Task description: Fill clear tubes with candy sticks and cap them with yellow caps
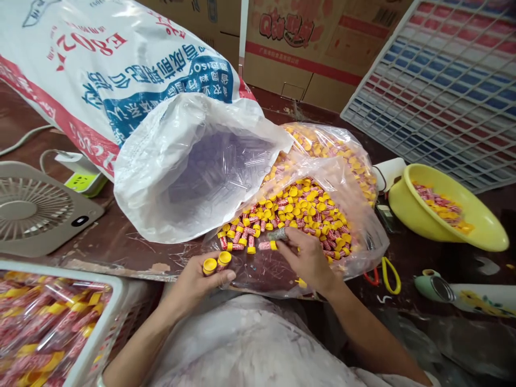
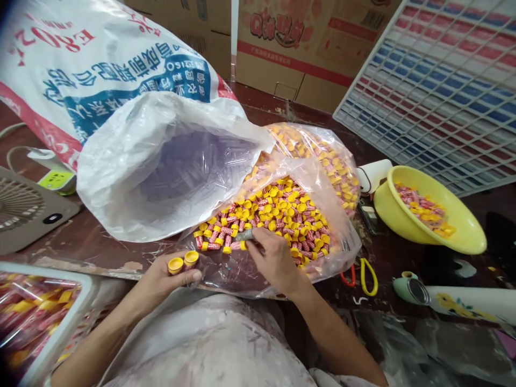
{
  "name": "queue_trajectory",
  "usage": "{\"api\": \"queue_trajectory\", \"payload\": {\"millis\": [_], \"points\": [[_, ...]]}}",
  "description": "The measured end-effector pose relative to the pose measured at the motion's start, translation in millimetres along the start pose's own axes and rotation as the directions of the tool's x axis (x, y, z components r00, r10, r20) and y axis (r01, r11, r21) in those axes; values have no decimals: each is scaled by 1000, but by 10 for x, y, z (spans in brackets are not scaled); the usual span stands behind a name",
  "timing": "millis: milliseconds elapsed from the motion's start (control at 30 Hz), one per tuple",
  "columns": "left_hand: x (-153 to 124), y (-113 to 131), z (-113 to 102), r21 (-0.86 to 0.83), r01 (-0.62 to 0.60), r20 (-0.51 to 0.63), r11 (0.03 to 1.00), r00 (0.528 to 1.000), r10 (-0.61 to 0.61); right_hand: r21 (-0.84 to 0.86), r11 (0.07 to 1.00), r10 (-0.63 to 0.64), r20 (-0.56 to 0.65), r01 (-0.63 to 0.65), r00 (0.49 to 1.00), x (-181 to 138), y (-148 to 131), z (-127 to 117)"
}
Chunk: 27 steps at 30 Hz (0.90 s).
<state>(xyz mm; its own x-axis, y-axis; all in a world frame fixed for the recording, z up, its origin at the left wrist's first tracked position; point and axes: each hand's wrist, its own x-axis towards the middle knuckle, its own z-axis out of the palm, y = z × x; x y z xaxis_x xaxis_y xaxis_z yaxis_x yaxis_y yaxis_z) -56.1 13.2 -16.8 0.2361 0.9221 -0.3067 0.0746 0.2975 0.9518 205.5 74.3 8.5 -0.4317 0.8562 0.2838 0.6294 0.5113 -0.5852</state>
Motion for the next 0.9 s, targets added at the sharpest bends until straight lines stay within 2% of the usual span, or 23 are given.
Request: {"api": "queue_trajectory", "payload": {"millis": [100,200,333,433,533,667,733,800,867,900], "points": [[54,33,82,-20,18,29,1000,999,-17,258,966,-39,89,14,995,70,-233,-17],[80,77,138,-56,31,64,998,998,-27,303,952,-86,156,36,984,98,-340,74],[65,105,201,-192,31,53,981,998,-21,241,968,-108,116,78,987,42,-375,198],[50,81,258,-352,48,-32,935,998,-63,161,966,-223,105,205,969,-28,-410,252],[57,46,326,-517,85,-77,852,986,-145,-7,953,-302,60,303,952,-74,-433,336],[46,34,408,-616,87,-43,783,989,-144,-87,941,-332,-41,327,943,-106,-455,483],[6,46,410,-614,78,-8,785,994,-105,-84,941,-333,-57,328,941,-130,-477,536],[-59,61,333,-562,42,-9,826,998,-57,-77,937,-341,5,340,940,-144,-475,565],[-185,76,147,-406,-16,-49,914,999,-4,-71,926,-361,130,371,924,-126,-418,572],[-288,85,15,-261,-47,-105,964,994,20,-85,923,-358,174,376,917,-107,-369,565]]}}
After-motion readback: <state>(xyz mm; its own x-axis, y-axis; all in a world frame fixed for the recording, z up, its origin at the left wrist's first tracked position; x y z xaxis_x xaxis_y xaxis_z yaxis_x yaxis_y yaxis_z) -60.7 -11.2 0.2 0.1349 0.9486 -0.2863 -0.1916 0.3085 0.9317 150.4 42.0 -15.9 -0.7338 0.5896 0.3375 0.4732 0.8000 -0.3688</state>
